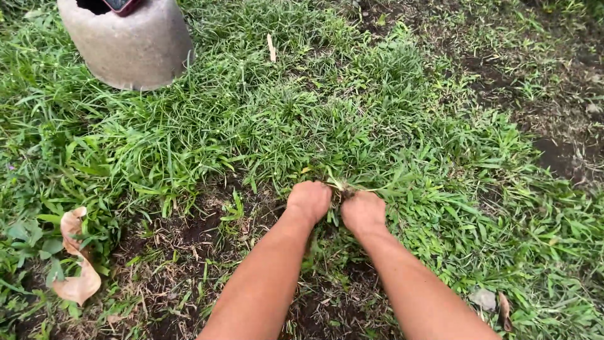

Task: Pulling weeds and unwanted small plants from a soil patch in a garden.

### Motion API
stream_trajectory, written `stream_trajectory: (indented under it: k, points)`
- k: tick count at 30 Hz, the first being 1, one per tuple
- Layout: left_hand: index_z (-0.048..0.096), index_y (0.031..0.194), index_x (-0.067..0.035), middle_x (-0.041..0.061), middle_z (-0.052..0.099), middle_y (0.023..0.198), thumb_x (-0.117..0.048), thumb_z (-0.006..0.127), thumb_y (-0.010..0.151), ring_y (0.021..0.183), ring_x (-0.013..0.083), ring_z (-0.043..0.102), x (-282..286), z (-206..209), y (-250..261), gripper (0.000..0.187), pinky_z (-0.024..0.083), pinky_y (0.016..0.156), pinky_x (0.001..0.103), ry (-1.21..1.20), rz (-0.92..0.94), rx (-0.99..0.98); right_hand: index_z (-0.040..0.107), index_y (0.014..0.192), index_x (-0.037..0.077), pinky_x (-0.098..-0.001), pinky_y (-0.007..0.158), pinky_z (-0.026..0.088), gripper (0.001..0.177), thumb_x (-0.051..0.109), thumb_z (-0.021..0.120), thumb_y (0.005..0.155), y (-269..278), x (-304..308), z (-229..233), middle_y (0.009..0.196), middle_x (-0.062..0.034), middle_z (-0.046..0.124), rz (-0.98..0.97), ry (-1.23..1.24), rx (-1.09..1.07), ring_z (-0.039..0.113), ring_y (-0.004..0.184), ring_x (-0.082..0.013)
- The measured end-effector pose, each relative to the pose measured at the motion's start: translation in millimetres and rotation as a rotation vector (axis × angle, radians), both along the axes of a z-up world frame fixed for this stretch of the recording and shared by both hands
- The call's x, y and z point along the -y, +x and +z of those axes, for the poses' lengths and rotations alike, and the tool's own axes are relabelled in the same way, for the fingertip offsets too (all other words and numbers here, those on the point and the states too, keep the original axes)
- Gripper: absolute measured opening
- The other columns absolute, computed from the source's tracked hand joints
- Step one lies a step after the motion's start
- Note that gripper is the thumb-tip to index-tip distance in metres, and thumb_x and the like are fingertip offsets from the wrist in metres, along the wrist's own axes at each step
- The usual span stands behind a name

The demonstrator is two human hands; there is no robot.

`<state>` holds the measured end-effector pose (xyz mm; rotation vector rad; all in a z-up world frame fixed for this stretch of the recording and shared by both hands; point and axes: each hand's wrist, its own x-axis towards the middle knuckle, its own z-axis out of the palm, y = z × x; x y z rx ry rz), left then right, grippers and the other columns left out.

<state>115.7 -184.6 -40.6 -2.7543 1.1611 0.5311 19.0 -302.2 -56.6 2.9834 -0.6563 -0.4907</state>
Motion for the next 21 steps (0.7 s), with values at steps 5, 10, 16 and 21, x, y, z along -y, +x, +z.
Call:
stream_trajectory:
  k: [5,10,16,21]
  points:
    - [0.077,0.095,-0.006,0.018,0.075,0.1,-0.014,0.052,0.093,0.092,0.035,0.073,-9.7,-15.8,-21.5,0.026,0.058,0.08,0.046,-0.367,-0.057,0.13,0.071,0.106,0.005,-0.0492,0.077,0.06,0.024,0.012,0.061,0.086,-26.7,-0.1,5.3,0.088,-0.0219,0.072,-0.074,0.269,0.325,0.073,0.08,-0.0378]
    - [0.074,0.1,-0.004,0.024,0.072,0.107,-0.014,0.054,0.096,0.1,0.0391,0.07,-52.6,-17.1,-67.7,0.023,0.056,0.091,0.047,-0.401,0.222,-0.231,0.072,0.094,0.0,-0.05,0.077,0.057,0.021,0.016,0.057,0.091,-94.8,-44.1,22.9,0.084,-0.0248,0.072,-0.036,0.446,0.311,0.071,0.077,-0.0408]
    - [0.067,0.103,-0.003,0.024,0.071,0.099,-0.024,0.071,0.082,0.096,0.0408,0.068,-120.3,-10.2,-120.2,0.03,0.051,0.09,0.052,-0.37,0.089,-0.253,0.072,0.081,-0.008,-0.0503,0.08,0.056,0.049,0.037,0.059,0.096,-98.7,-59.0,-10.0,0.082,-0.0289,0.069,-0.114,0.424,0.506,0.07,0.078,-0.0439]
    - [0.069,0.103,-0.008,0.021,0.073,0.094,-0.037,0.067,0.09,0.092,0.0395,0.071,-113.5,37.1,-122.0,0.032,0.054,0.086,0.049,-0.433,0.359,-0.207,0.078,0.091,-0.007,-0.0505,0.09,0.054,0.063,0.053,0.06,0.098,-63.4,-92.2,80.5,0.098,-0.0284,0.073,-0.51,0.451,0.285,0.071,0.092,-0.0425]
